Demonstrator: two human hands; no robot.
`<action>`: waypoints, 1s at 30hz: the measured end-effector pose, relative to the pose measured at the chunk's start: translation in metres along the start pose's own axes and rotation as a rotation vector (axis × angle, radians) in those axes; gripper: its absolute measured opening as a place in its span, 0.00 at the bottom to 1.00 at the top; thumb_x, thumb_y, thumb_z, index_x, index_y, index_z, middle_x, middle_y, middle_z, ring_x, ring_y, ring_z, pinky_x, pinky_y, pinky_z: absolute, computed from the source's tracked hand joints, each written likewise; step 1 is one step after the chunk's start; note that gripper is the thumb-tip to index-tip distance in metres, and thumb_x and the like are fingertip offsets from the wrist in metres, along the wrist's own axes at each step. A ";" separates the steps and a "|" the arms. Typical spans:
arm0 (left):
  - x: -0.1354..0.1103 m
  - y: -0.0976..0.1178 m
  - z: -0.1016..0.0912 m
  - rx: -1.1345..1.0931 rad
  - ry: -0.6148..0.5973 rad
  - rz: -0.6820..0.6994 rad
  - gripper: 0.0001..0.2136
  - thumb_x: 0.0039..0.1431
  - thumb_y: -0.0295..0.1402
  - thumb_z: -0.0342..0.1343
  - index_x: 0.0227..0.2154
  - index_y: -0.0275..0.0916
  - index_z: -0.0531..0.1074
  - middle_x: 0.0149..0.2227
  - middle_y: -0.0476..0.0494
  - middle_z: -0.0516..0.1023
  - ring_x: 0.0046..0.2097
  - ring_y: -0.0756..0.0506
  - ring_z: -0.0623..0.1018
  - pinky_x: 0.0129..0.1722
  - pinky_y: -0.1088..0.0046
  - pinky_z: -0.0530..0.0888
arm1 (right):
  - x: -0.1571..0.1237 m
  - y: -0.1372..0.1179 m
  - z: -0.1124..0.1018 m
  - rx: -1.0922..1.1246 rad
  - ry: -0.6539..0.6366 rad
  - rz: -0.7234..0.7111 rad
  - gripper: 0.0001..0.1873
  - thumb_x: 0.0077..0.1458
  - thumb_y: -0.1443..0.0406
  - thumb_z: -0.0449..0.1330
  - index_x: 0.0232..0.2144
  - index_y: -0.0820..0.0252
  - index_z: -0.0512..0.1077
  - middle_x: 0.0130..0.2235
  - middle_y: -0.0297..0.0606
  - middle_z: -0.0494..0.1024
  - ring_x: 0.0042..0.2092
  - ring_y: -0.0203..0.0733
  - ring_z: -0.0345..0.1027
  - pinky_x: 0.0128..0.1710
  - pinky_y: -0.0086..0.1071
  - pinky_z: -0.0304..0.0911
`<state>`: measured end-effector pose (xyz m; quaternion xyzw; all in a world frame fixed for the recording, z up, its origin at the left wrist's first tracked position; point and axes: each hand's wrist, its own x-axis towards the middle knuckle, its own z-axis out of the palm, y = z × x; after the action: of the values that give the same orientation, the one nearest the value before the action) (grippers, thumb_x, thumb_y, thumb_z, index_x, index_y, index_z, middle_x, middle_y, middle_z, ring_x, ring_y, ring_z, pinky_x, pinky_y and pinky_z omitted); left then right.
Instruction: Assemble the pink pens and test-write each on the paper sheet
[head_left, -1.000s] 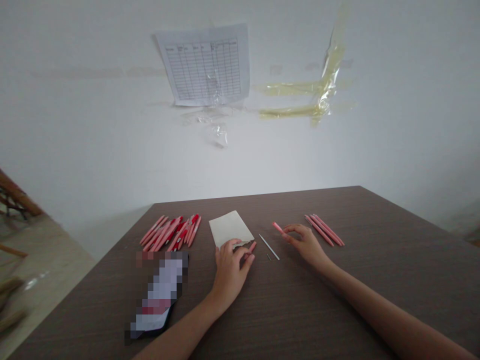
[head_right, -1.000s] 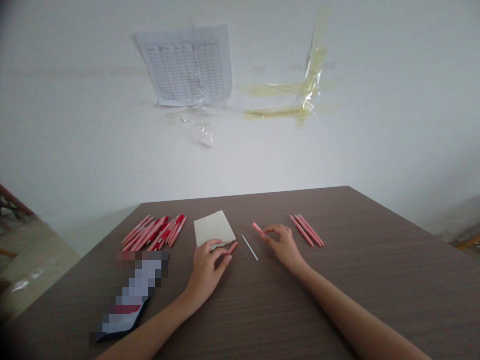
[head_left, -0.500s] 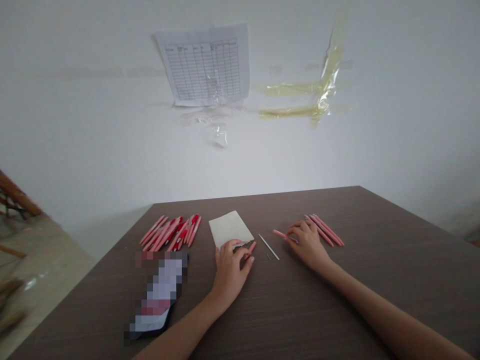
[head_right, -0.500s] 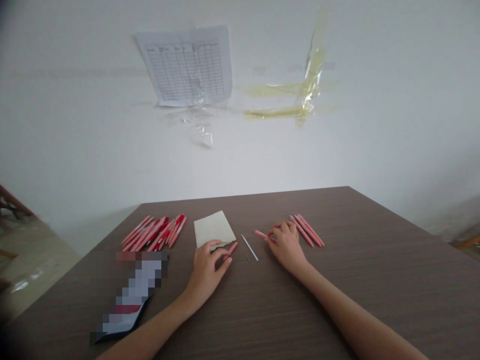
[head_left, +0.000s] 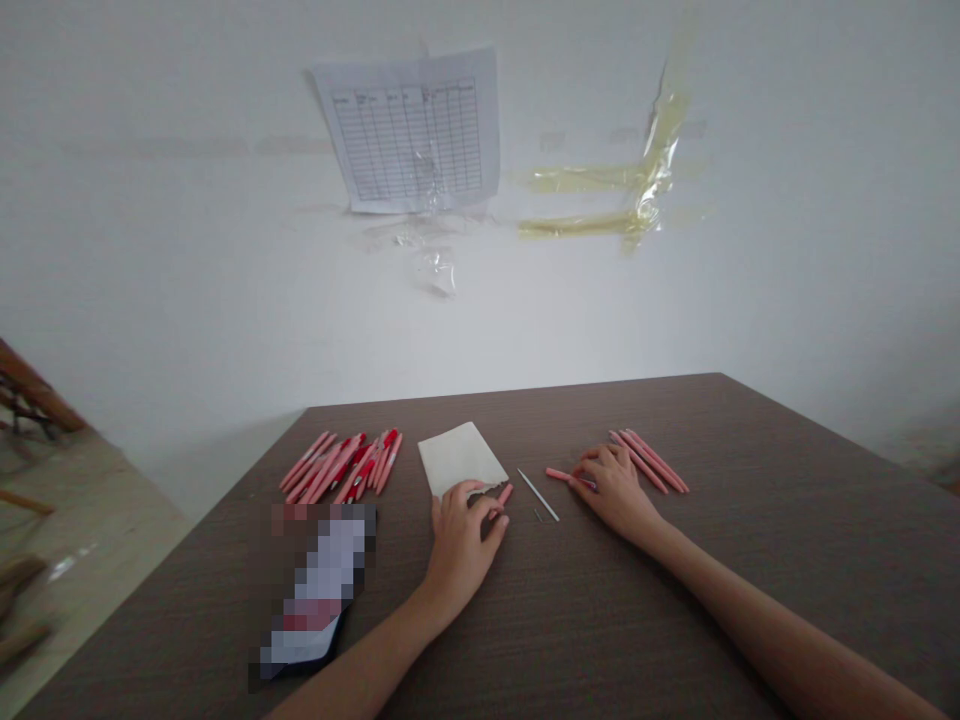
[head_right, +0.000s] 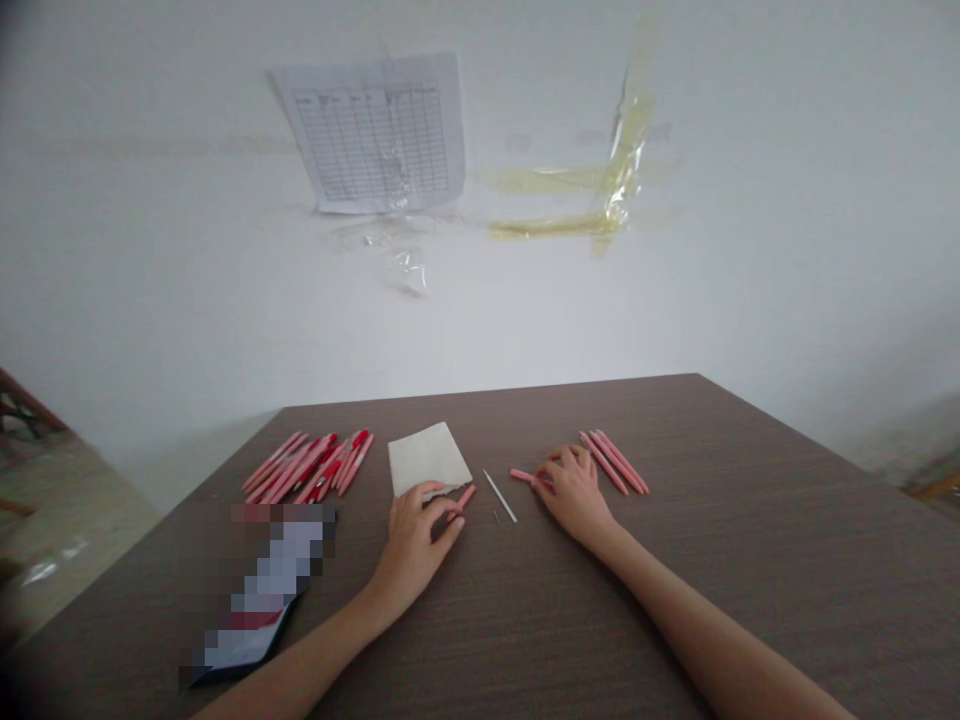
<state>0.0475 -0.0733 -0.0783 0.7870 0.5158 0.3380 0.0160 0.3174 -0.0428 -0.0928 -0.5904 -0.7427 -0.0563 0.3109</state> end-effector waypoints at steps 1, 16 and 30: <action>0.000 0.000 0.000 -0.002 -0.003 0.000 0.04 0.55 0.29 0.61 0.34 0.44 0.78 0.48 0.41 0.73 0.53 0.37 0.72 0.55 0.46 0.65 | 0.000 0.000 0.000 0.000 -0.005 0.003 0.09 0.58 0.58 0.60 0.32 0.54 0.78 0.43 0.45 0.73 0.51 0.57 0.59 0.52 0.56 0.59; 0.000 0.001 -0.002 0.008 -0.029 0.014 0.04 0.55 0.29 0.61 0.34 0.44 0.78 0.49 0.41 0.71 0.53 0.37 0.71 0.55 0.45 0.65 | 0.000 -0.019 -0.012 0.269 -0.163 -0.158 0.08 0.51 0.61 0.67 0.36 0.52 0.76 0.50 0.42 0.72 0.59 0.55 0.54 0.59 0.52 0.55; -0.004 0.015 -0.006 0.158 -0.210 0.251 0.20 0.62 0.37 0.54 0.57 0.60 0.66 0.66 0.43 0.57 0.66 0.29 0.56 0.57 0.24 0.47 | -0.002 -0.025 -0.015 0.260 -0.208 -0.211 0.03 0.53 0.64 0.64 0.32 0.52 0.75 0.52 0.39 0.74 0.60 0.53 0.53 0.60 0.53 0.53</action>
<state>0.0555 -0.0852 -0.0704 0.8749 0.4342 0.2118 -0.0346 0.3013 -0.0590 -0.0747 -0.4668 -0.8296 0.0692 0.2986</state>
